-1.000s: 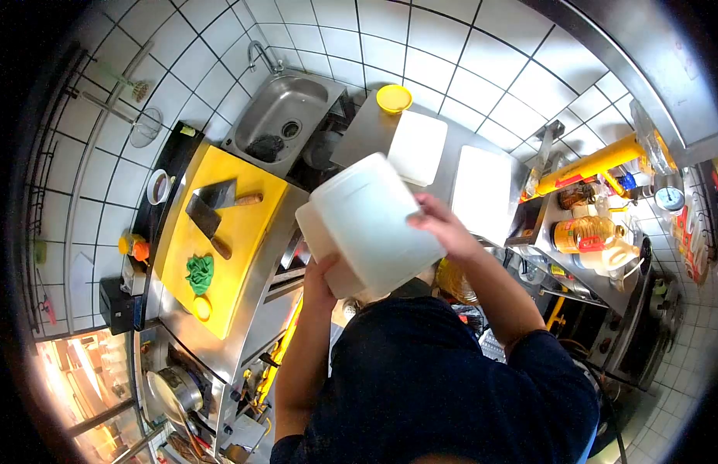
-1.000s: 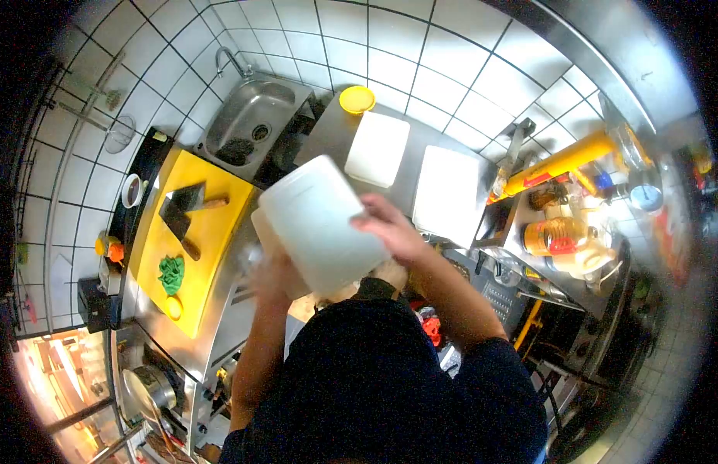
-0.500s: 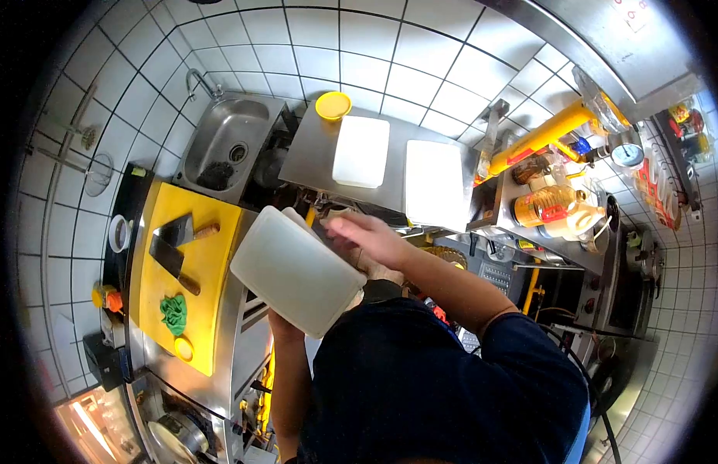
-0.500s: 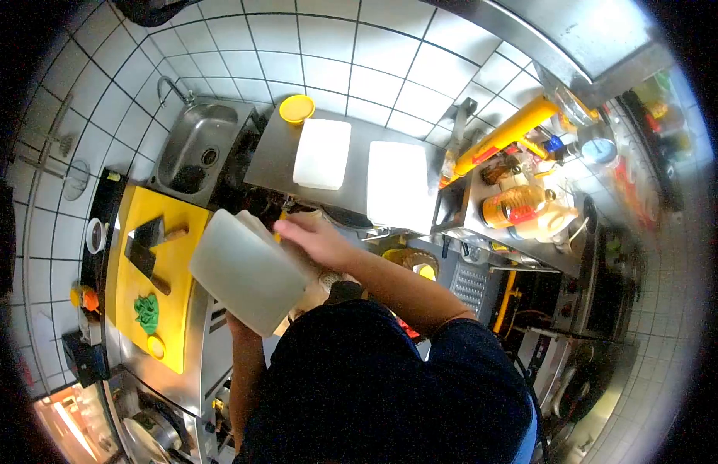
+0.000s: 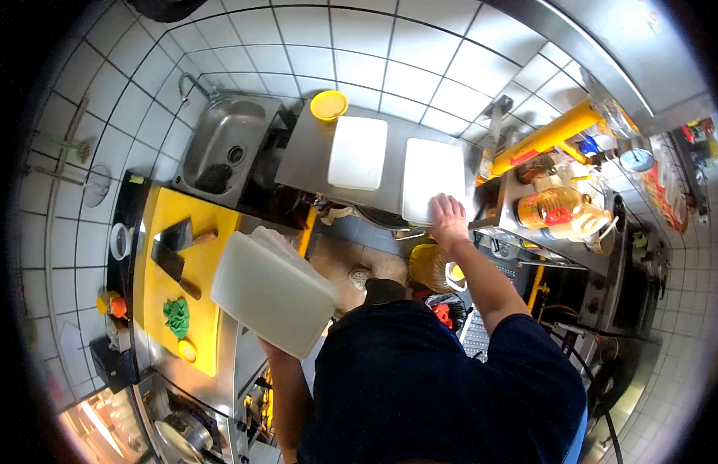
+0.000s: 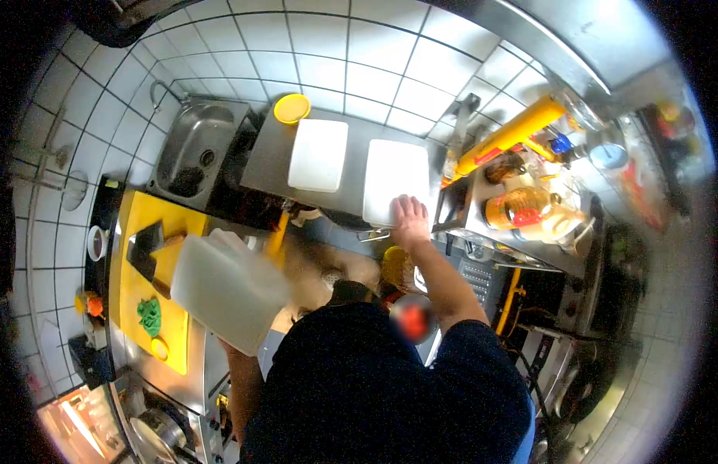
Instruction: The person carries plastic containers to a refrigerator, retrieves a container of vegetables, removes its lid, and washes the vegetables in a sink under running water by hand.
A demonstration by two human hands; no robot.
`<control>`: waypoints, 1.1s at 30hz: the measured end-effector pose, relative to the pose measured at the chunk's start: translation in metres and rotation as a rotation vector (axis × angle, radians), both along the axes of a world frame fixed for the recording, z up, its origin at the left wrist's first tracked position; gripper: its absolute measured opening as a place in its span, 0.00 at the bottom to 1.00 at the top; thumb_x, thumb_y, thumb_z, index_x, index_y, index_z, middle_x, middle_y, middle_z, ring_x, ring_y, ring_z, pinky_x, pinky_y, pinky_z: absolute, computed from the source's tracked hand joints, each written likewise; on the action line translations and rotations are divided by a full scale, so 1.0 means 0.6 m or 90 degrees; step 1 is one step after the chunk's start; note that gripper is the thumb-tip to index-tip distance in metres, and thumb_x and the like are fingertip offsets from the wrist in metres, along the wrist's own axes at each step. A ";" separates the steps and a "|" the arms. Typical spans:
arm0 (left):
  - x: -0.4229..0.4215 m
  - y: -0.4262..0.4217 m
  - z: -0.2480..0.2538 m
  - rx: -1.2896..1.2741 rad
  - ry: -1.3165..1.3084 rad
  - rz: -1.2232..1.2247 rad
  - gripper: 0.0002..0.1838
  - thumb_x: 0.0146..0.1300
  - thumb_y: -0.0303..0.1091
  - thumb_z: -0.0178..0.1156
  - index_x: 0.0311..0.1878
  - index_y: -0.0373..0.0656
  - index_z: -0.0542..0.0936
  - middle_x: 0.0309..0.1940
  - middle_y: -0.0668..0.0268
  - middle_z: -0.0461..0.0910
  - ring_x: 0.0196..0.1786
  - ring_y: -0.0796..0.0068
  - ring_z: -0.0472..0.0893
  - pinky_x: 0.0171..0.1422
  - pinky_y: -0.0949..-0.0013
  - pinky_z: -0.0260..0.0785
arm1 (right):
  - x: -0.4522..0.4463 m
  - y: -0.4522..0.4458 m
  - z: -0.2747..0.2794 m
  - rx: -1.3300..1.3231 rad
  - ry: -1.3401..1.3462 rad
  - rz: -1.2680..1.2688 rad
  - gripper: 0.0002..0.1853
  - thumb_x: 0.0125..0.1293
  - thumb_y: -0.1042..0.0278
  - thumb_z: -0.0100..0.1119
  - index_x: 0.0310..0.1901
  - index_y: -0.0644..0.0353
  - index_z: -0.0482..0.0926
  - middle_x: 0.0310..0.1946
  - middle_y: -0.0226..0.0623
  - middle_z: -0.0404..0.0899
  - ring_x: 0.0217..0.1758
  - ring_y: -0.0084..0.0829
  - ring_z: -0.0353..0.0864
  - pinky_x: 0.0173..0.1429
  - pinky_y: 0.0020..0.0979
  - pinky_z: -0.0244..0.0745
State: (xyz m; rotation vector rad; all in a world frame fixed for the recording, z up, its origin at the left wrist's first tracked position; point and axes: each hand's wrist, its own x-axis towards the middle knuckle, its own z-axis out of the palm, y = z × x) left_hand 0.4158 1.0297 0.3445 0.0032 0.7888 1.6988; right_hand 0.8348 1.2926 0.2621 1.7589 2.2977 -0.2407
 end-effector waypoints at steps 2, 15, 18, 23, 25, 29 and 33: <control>0.006 -0.003 0.006 -0.014 0.007 0.023 0.30 0.72 0.51 0.57 0.67 0.36 0.72 0.59 0.56 0.80 0.59 0.57 0.81 0.63 0.54 0.77 | 0.001 -0.006 0.010 0.055 0.086 0.007 0.45 0.59 0.54 0.66 0.76 0.55 0.57 0.76 0.49 0.57 0.80 0.48 0.54 0.81 0.50 0.52; 0.058 -0.131 0.025 -0.078 0.005 0.271 0.30 0.71 0.50 0.57 0.67 0.35 0.72 0.59 0.55 0.80 0.59 0.56 0.81 0.63 0.54 0.77 | -0.012 0.163 0.273 0.420 0.318 -0.153 0.15 0.72 0.57 0.61 0.42 0.63 0.83 0.26 0.52 0.81 0.25 0.51 0.81 0.32 0.46 0.76; 0.072 -0.174 0.028 -0.077 0.001 0.332 0.30 0.71 0.49 0.57 0.67 0.35 0.72 0.59 0.55 0.80 0.59 0.56 0.81 0.63 0.54 0.77 | -0.068 0.144 0.335 0.564 0.371 0.006 0.14 0.72 0.62 0.61 0.49 0.66 0.83 0.31 0.53 0.83 0.29 0.46 0.83 0.36 0.42 0.78; 0.108 -0.272 0.029 -0.072 -0.012 0.446 0.30 0.71 0.49 0.57 0.66 0.34 0.72 0.59 0.54 0.80 0.59 0.56 0.81 0.63 0.54 0.77 | -0.205 0.087 0.402 0.620 0.582 0.327 0.11 0.73 0.68 0.58 0.45 0.68 0.83 0.31 0.49 0.84 0.28 0.41 0.86 0.32 0.38 0.77; 0.128 -0.321 0.031 -0.070 -0.017 0.493 0.30 0.71 0.49 0.57 0.66 0.34 0.72 0.59 0.54 0.80 0.59 0.56 0.81 0.63 0.54 0.77 | -0.266 0.058 0.403 0.538 0.673 0.395 0.10 0.74 0.69 0.57 0.42 0.68 0.83 0.29 0.45 0.83 0.26 0.34 0.84 0.28 0.34 0.74; 0.175 -0.433 0.027 -0.066 -0.038 0.587 0.30 0.71 0.48 0.57 0.66 0.34 0.72 0.59 0.54 0.80 0.59 0.56 0.81 0.63 0.54 0.77 | -0.389 -0.049 0.400 0.191 0.748 0.380 0.12 0.73 0.66 0.61 0.35 0.68 0.81 0.26 0.44 0.81 0.25 0.34 0.77 0.32 0.34 0.73; 0.220 -0.562 0.016 -0.067 -0.053 0.683 0.30 0.70 0.48 0.57 0.66 0.33 0.72 0.59 0.53 0.80 0.59 0.56 0.81 0.63 0.54 0.77 | -0.511 -0.230 0.443 0.121 0.558 0.630 0.10 0.68 0.64 0.65 0.36 0.64 0.86 0.25 0.49 0.83 0.25 0.40 0.84 0.31 0.40 0.77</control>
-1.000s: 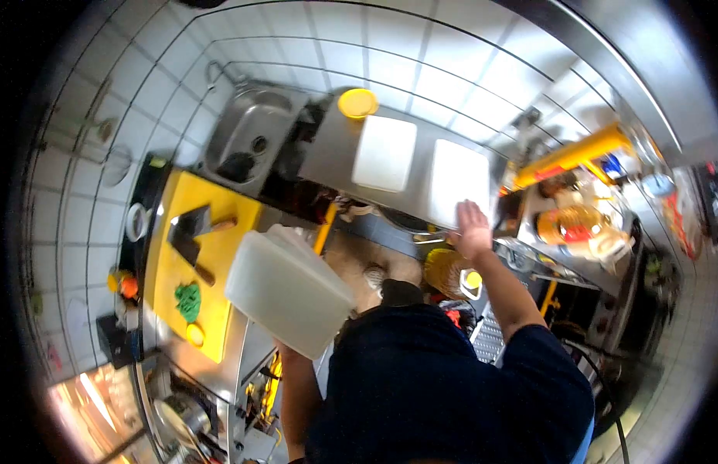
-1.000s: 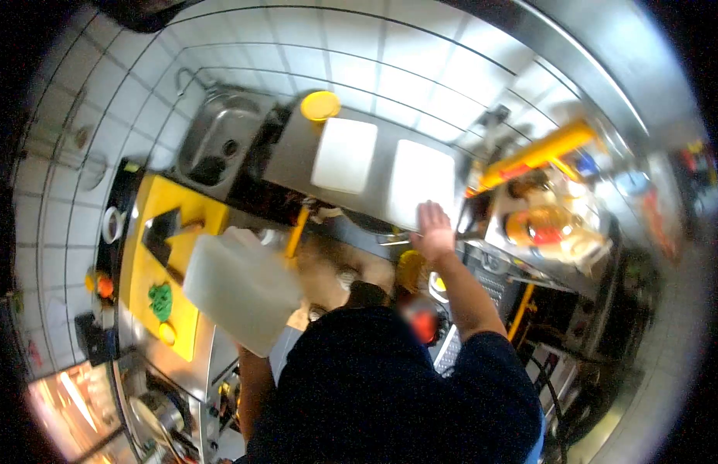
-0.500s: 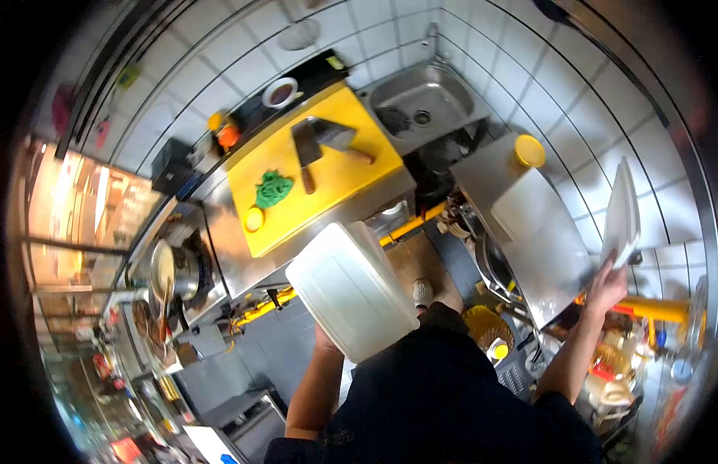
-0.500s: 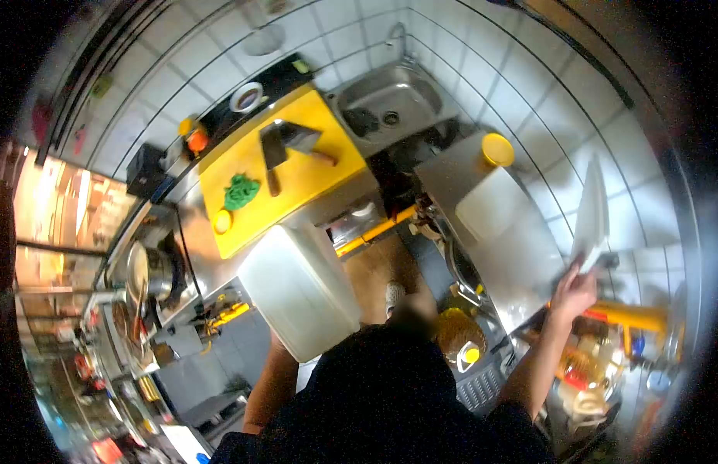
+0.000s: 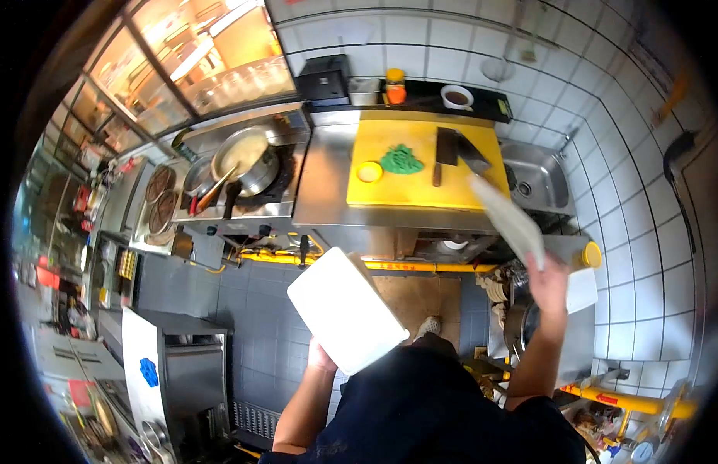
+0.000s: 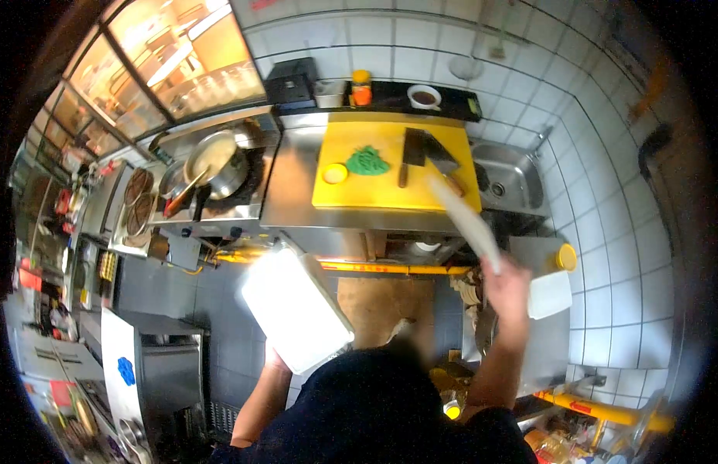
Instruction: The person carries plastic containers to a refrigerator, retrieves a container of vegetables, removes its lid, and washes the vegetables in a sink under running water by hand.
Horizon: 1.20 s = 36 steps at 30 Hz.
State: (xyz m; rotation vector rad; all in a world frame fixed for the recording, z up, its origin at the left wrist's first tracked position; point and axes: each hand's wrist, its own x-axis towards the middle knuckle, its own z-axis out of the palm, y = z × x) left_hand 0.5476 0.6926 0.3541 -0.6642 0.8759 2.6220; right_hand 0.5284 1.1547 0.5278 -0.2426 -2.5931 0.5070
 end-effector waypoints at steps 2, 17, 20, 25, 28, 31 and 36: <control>0.032 -0.073 -0.008 -0.019 -0.006 0.052 0.30 0.69 0.44 0.56 0.67 0.31 0.71 0.60 0.51 0.80 0.60 0.55 0.82 0.62 0.53 0.78 | -0.041 -0.092 0.003 -0.055 -0.114 0.116 0.12 0.69 0.62 0.63 0.42 0.63 0.85 0.33 0.52 0.83 0.35 0.53 0.84 0.40 0.45 0.79; 0.170 -0.441 0.056 -0.099 0.027 0.365 0.30 0.75 0.47 0.48 0.69 0.31 0.68 0.64 0.48 0.75 0.61 0.50 0.80 0.62 0.51 0.79 | -0.218 -0.764 -0.101 -0.013 -0.243 0.703 0.14 0.70 0.56 0.58 0.35 0.60 0.82 0.30 0.48 0.84 0.36 0.51 0.85 0.45 0.49 0.80; 0.182 -0.504 0.033 -0.070 0.056 0.455 0.29 0.76 0.45 0.47 0.70 0.31 0.68 0.64 0.48 0.75 0.61 0.49 0.80 0.62 0.50 0.79 | -0.250 -0.887 -0.113 -0.004 -0.270 0.757 0.13 0.69 0.59 0.58 0.34 0.61 0.82 0.31 0.48 0.85 0.36 0.50 0.85 0.44 0.49 0.80; 0.151 -0.606 0.029 -0.026 0.075 0.567 0.29 0.76 0.44 0.46 0.70 0.31 0.67 0.64 0.48 0.75 0.61 0.50 0.80 0.62 0.50 0.79 | -0.317 -1.083 -0.129 0.030 -0.265 0.833 0.11 0.67 0.60 0.58 0.34 0.59 0.82 0.30 0.46 0.85 0.36 0.49 0.86 0.42 0.48 0.80; 0.120 -0.680 0.034 -0.057 0.062 0.627 0.29 0.77 0.44 0.46 0.70 0.31 0.67 0.64 0.49 0.75 0.61 0.50 0.80 0.62 0.50 0.79 | -0.371 -1.209 -0.134 0.037 -0.256 0.880 0.11 0.67 0.59 0.59 0.35 0.58 0.83 0.29 0.45 0.85 0.35 0.48 0.86 0.41 0.48 0.80; 0.082 -0.755 0.044 -0.078 0.048 0.692 0.29 0.77 0.44 0.46 0.70 0.31 0.67 0.64 0.49 0.75 0.61 0.50 0.80 0.62 0.50 0.79 | -0.425 -1.342 -0.124 0.046 -0.253 0.923 0.11 0.67 0.59 0.59 0.34 0.57 0.83 0.28 0.46 0.85 0.35 0.49 0.86 0.41 0.49 0.80; 0.020 -0.886 0.060 -0.108 0.026 0.788 0.28 0.77 0.44 0.45 0.70 0.31 0.67 0.64 0.49 0.75 0.61 0.50 0.80 0.62 0.50 0.79 | -0.513 -1.561 -0.102 0.046 -0.218 1.006 0.12 0.68 0.59 0.57 0.35 0.58 0.83 0.28 0.46 0.84 0.33 0.50 0.85 0.39 0.50 0.80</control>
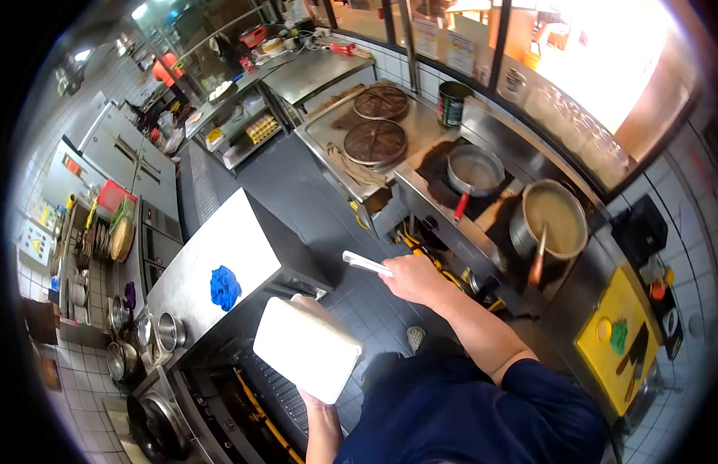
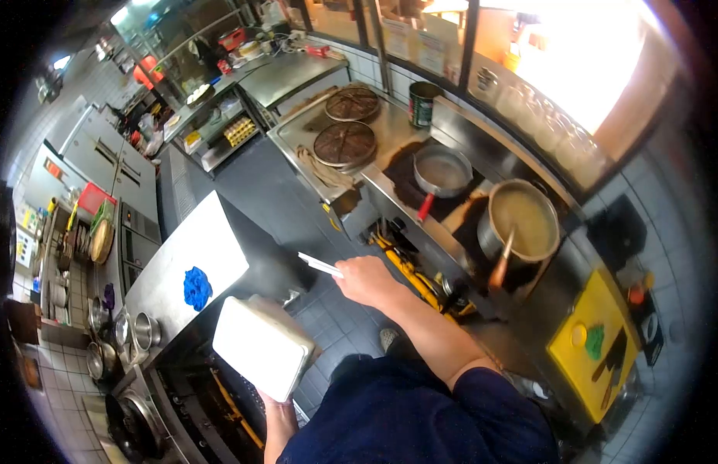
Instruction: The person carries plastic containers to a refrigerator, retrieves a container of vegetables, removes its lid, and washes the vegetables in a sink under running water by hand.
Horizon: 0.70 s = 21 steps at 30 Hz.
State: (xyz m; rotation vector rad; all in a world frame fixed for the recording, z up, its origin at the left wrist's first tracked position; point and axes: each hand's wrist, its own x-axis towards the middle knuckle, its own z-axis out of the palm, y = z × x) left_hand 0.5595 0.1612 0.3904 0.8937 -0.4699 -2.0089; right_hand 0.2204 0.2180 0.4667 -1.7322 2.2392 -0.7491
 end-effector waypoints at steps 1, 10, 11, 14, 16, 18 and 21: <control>-0.010 -0.025 0.003 0.001 -0.008 0.018 0.28 0.77 0.44 0.45 0.70 0.31 0.68 0.64 0.49 0.75 0.61 0.50 0.80 0.62 0.50 0.79 | -0.013 -0.043 0.003 0.000 0.003 0.007 0.12 0.68 0.58 0.57 0.35 0.57 0.83 0.28 0.46 0.84 0.33 0.50 0.85 0.39 0.50 0.80; -0.105 -0.344 -0.006 0.003 -0.105 0.069 0.28 0.77 0.43 0.45 0.70 0.31 0.68 0.63 0.49 0.76 0.61 0.50 0.79 0.62 0.50 0.79 | -0.129 -0.416 0.046 -0.013 -0.006 0.049 0.13 0.66 0.58 0.59 0.34 0.58 0.84 0.27 0.48 0.83 0.34 0.52 0.85 0.41 0.51 0.79; -0.109 -0.380 -0.010 0.004 -0.112 0.073 0.28 0.77 0.43 0.45 0.70 0.31 0.68 0.63 0.49 0.76 0.61 0.50 0.79 0.62 0.50 0.79 | -0.141 -0.458 0.042 -0.016 -0.003 0.046 0.13 0.66 0.58 0.59 0.35 0.58 0.84 0.27 0.48 0.83 0.34 0.52 0.85 0.41 0.51 0.79; -0.120 -0.489 -0.021 0.015 -0.114 0.088 0.28 0.77 0.43 0.45 0.70 0.31 0.68 0.63 0.49 0.76 0.61 0.50 0.79 0.62 0.50 0.78 | -0.180 -0.579 0.068 -0.041 0.016 0.026 0.12 0.65 0.58 0.59 0.37 0.58 0.85 0.28 0.49 0.84 0.35 0.52 0.85 0.43 0.50 0.79; -0.116 -0.553 -0.026 0.030 -0.099 0.098 0.28 0.77 0.43 0.45 0.70 0.31 0.68 0.63 0.49 0.76 0.61 0.50 0.79 0.62 0.50 0.78 | -0.197 -0.639 0.131 -0.025 0.036 0.034 0.12 0.65 0.58 0.59 0.39 0.57 0.85 0.30 0.50 0.84 0.36 0.53 0.85 0.45 0.50 0.79; -0.116 -0.611 -0.028 0.043 -0.080 0.117 0.27 0.77 0.42 0.44 0.70 0.31 0.68 0.63 0.49 0.76 0.61 0.50 0.79 0.62 0.50 0.78 | -0.223 -0.721 0.129 0.033 -0.016 -0.018 0.14 0.68 0.54 0.58 0.35 0.55 0.84 0.32 0.45 0.86 0.35 0.46 0.86 0.41 0.46 0.79; -0.133 -0.695 -0.023 0.068 -0.058 0.157 0.27 0.77 0.41 0.44 0.69 0.31 0.68 0.63 0.50 0.76 0.62 0.50 0.79 0.63 0.50 0.78 | -0.267 -0.834 0.108 0.008 -0.052 -0.055 0.16 0.69 0.52 0.59 0.40 0.57 0.86 0.27 0.46 0.85 0.31 0.44 0.86 0.38 0.42 0.80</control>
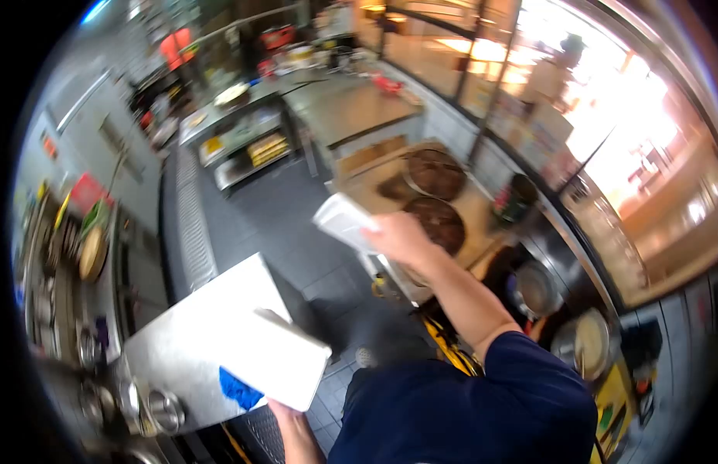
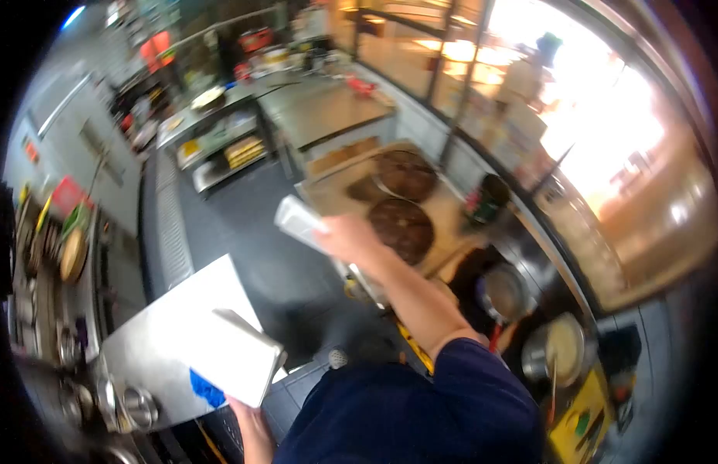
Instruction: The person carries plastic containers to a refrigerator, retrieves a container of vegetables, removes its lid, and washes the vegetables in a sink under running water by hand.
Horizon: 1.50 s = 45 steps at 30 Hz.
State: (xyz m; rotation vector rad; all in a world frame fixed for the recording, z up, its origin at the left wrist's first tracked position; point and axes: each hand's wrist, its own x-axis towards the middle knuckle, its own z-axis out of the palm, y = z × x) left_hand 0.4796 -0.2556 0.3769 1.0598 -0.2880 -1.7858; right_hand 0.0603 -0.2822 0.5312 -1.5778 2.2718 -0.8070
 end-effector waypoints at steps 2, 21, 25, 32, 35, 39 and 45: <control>-0.008 -0.063 -0.006 -0.015 0.021 0.014 0.26 0.77 0.41 0.44 0.69 0.32 0.69 0.63 0.50 0.77 0.63 0.50 0.79 0.65 0.51 0.76 | -0.015 -0.060 0.018 -0.019 0.011 -0.006 0.17 0.68 0.52 0.61 0.39 0.59 0.86 0.27 0.49 0.84 0.29 0.47 0.86 0.37 0.43 0.79; -0.173 -0.591 -0.045 -0.050 0.140 0.224 0.28 0.77 0.46 0.45 0.70 0.33 0.69 0.62 0.50 0.78 0.62 0.50 0.80 0.65 0.51 0.77 | -0.331 -0.832 -0.113 -0.231 -0.642 -0.043 0.21 0.71 0.64 0.62 0.57 0.73 0.77 0.48 0.43 0.84 0.47 0.33 0.85 0.53 0.33 0.80; -0.218 -0.714 -0.024 -0.066 0.120 0.284 0.28 0.77 0.44 0.45 0.70 0.33 0.69 0.62 0.49 0.78 0.62 0.50 0.80 0.64 0.51 0.78 | -0.325 -0.990 -0.091 -0.173 -0.631 -0.011 0.22 0.73 0.64 0.60 0.60 0.73 0.75 0.50 0.44 0.83 0.50 0.34 0.84 0.56 0.34 0.79; -0.219 -0.934 -0.041 -0.041 0.101 0.351 0.27 0.76 0.43 0.47 0.68 0.32 0.71 0.61 0.49 0.79 0.61 0.52 0.81 0.65 0.52 0.77 | -0.276 -1.250 -0.107 -0.115 -0.755 0.044 0.21 0.73 0.65 0.59 0.59 0.75 0.75 0.51 0.46 0.82 0.51 0.35 0.83 0.58 0.34 0.77; -0.208 -1.041 -0.032 -0.049 0.109 0.324 0.27 0.75 0.43 0.49 0.67 0.32 0.72 0.61 0.50 0.79 0.60 0.53 0.82 0.65 0.53 0.77 | -0.253 -1.352 -0.106 -0.105 -0.752 0.050 0.21 0.72 0.66 0.60 0.58 0.76 0.75 0.52 0.47 0.82 0.53 0.35 0.82 0.59 0.34 0.76; -0.153 -1.177 -0.069 -0.103 0.104 0.291 0.27 0.73 0.43 0.55 0.66 0.33 0.73 0.60 0.52 0.80 0.59 0.56 0.83 0.64 0.54 0.77 | -0.227 -1.482 -0.113 -0.073 -0.794 0.068 0.23 0.72 0.65 0.60 0.60 0.75 0.74 0.53 0.47 0.82 0.54 0.38 0.82 0.61 0.37 0.76; -0.106 -1.389 -0.067 -0.125 0.113 0.287 0.27 0.72 0.43 0.57 0.66 0.34 0.74 0.60 0.54 0.81 0.59 0.59 0.83 0.64 0.56 0.77 | -0.223 -1.657 -0.123 -0.020 -0.885 0.029 0.25 0.74 0.63 0.55 0.65 0.75 0.70 0.58 0.53 0.79 0.59 0.46 0.82 0.65 0.43 0.76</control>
